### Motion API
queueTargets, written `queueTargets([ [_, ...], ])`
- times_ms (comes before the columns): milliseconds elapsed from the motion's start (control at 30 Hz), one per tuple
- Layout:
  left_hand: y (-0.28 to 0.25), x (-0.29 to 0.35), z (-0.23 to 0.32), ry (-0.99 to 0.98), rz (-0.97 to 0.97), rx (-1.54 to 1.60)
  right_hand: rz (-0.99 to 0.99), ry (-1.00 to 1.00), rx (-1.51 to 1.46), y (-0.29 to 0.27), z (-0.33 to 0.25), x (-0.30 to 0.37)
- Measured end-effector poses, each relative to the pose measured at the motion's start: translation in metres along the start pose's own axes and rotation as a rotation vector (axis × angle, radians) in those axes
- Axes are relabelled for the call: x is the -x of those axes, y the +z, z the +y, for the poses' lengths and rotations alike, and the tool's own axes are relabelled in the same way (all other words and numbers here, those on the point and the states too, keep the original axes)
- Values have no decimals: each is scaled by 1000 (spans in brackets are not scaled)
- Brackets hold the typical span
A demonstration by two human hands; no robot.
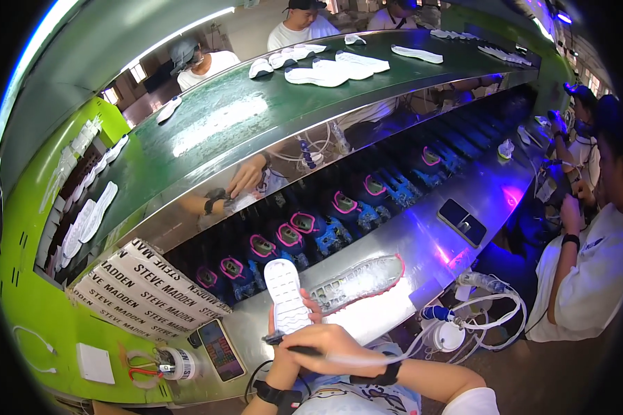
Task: Applying adhesive to the bottom of shoe soles using a brush on an assembly line.
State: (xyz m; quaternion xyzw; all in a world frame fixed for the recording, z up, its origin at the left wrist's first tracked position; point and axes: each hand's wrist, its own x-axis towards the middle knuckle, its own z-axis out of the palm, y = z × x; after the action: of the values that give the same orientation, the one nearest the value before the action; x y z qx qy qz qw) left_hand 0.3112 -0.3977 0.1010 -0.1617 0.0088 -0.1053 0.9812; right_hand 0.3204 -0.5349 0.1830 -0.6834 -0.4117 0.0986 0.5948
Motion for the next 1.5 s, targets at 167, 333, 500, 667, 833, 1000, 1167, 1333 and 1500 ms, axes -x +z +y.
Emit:
queueTargets([
  [167,8,-9,13,217,111,-258,-119,46,-122,-19,1,-10],
  [333,26,-16,27,-39,-45,-411,-282,207,-242,-47,0,-17],
  [500,49,-27,29,-255,109,-704,-250,40,-188,-65,-15,-26],
  [667,82,-42,13,-398,409,-810,-176,-121,-105,-80,-29,-21],
  [833,104,-50,11,-588,546,-1248,-379,24,14,-92,-26,-12],
  [1000,99,-50,7,-525,518,-1420,-221,1,131,-122,-14,1],
  [1167,138,-50,15,-284,-70,-1228,-38,-35,-27,-118,-59,-11],
  [1333,237,-73,63,49,-311,-440,540,-61,-469,-131,-42,3],
  [1500,295,-190,-14,139,-145,-1530,733,95,-423,-130,-20,17],
])
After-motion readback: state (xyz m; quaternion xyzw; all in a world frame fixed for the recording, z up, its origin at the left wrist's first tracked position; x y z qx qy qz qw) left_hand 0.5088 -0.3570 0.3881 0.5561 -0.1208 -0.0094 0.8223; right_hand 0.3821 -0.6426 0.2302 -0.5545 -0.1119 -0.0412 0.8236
